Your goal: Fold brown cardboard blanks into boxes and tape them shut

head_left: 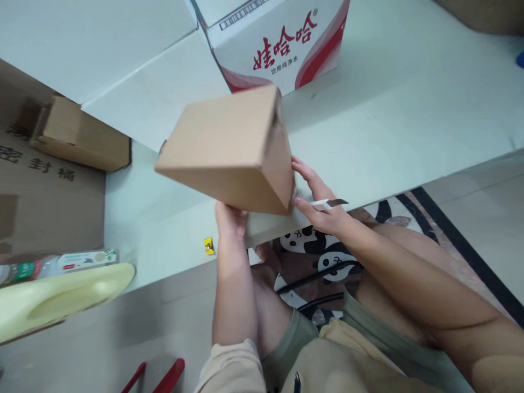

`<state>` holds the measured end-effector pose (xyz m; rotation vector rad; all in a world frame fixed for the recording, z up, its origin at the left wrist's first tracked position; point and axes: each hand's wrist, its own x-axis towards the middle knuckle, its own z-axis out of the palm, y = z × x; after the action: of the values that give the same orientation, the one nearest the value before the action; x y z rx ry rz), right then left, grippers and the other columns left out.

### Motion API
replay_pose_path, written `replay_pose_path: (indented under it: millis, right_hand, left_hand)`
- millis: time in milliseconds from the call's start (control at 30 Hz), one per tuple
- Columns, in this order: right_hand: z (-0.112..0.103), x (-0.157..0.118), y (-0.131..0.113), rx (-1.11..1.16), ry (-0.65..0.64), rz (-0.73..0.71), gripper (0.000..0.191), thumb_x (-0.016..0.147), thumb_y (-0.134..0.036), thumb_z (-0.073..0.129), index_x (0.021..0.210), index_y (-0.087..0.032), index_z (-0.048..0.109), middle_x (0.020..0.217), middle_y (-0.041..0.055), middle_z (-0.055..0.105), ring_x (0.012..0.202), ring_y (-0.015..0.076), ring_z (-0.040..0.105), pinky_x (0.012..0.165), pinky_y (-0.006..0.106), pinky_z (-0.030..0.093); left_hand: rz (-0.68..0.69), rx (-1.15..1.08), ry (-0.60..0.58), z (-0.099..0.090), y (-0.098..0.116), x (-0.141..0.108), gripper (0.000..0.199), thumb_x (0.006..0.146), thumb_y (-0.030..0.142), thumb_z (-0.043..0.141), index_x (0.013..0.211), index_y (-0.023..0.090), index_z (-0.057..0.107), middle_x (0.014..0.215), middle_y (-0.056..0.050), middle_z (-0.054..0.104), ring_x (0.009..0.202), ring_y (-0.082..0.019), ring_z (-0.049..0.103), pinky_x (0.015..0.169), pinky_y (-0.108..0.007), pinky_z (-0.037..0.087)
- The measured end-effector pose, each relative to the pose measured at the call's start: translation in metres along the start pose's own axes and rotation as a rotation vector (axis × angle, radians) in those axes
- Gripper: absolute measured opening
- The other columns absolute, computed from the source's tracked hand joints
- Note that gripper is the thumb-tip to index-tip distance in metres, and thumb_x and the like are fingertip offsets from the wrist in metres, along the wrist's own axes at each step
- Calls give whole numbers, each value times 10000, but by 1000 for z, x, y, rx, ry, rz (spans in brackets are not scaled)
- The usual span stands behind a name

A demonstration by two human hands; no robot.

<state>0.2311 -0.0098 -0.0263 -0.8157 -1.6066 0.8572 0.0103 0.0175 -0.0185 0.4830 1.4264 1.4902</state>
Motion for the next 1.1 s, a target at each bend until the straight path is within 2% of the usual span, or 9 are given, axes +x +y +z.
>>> replay_pose_path:
  millis: [200, 333, 533, 633, 733, 800, 867, 967, 1100]
  right_hand:
    - [-13, 1, -6, 4, 91, -32, 490, 965, -441, 524, 1449, -361, 514, 1614, -2, 418, 1545, 255, 320, 1290, 527, 281]
    - [-19, 3, -10, 17, 185, 51, 432, 960, -480, 500, 1357, -351, 611, 1557, -16, 497, 1516, 263, 372, 1289, 515, 289]
    - [-34, 8, -5, 94, 337, 28, 331, 910, -408, 492, 1097, -318, 751, 1352, -1, 669, 1371, 299, 539, 1210, 562, 391]
    - [-39, 9, -8, 86, 232, 38, 286, 862, -333, 546, 1032, -296, 773, 1307, 16, 698, 1294, 305, 600, 1155, 571, 445]
    - [-36, 10, -14, 55, 61, -28, 302, 885, -335, 574, 1124, -302, 755, 1346, 36, 681, 1300, 288, 607, 1162, 548, 451]
    - [-33, 10, -18, 76, -63, -94, 325, 910, -359, 577, 1189, -305, 733, 1384, 45, 660, 1339, 275, 586, 1199, 525, 419]
    - [-29, 9, -21, 139, -186, -106, 339, 917, -366, 582, 1220, -308, 722, 1418, 37, 641, 1390, 266, 547, 1236, 508, 375]
    - [-27, 7, -21, 306, -237, 15, 307, 897, -345, 597, 1156, -298, 753, 1412, 18, 648, 1395, 261, 544, 1223, 492, 398]
    - [-28, 7, -6, 513, 227, 251, 184, 870, -343, 577, 868, -235, 726, 976, 27, 791, 967, 216, 755, 921, 422, 616]
  left_hand:
    - [-119, 161, -279, 7, -5, -11, 730, 778, 849, 454, 981, 175, 645, 642, -57, 634, 518, -173, 609, 414, -265, 360]
    - [-225, 341, -397, 5, -7, -19, 682, 788, 835, 485, 936, 183, 621, 531, -11, 588, 394, -141, 557, 369, -241, 218]
    - [-279, 730, -877, 1, -12, -25, 645, 756, 806, 569, 767, 169, 667, 645, -66, 706, 396, -112, 532, 376, -230, 275]
    - [8, 809, -690, -3, -13, -16, 484, 781, 644, 667, 744, 162, 686, 666, -62, 703, 497, -116, 547, 482, -239, 419]
    - [570, 620, -216, -9, -6, -7, 443, 811, 573, 660, 1007, 178, 697, 959, -98, 743, 902, -197, 693, 766, -302, 541]
    - [949, 513, -56, -12, 1, -8, 516, 861, 597, 565, 1195, 213, 653, 1245, -111, 688, 1234, -246, 620, 1033, -408, 493]
    - [1179, 578, -128, -12, 8, -14, 506, 902, 581, 489, 1227, 235, 663, 1343, -91, 650, 1388, -274, 508, 1189, -484, 360]
    - [1225, 715, -265, -7, 10, -23, 462, 955, 491, 414, 1184, 231, 720, 1286, -82, 683, 1361, -284, 510, 1219, -509, 312]
    - [1228, 665, -219, 0, 1, -27, 466, 970, 425, 375, 1181, 226, 740, 1249, -78, 691, 1289, -264, 537, 1195, -481, 349]
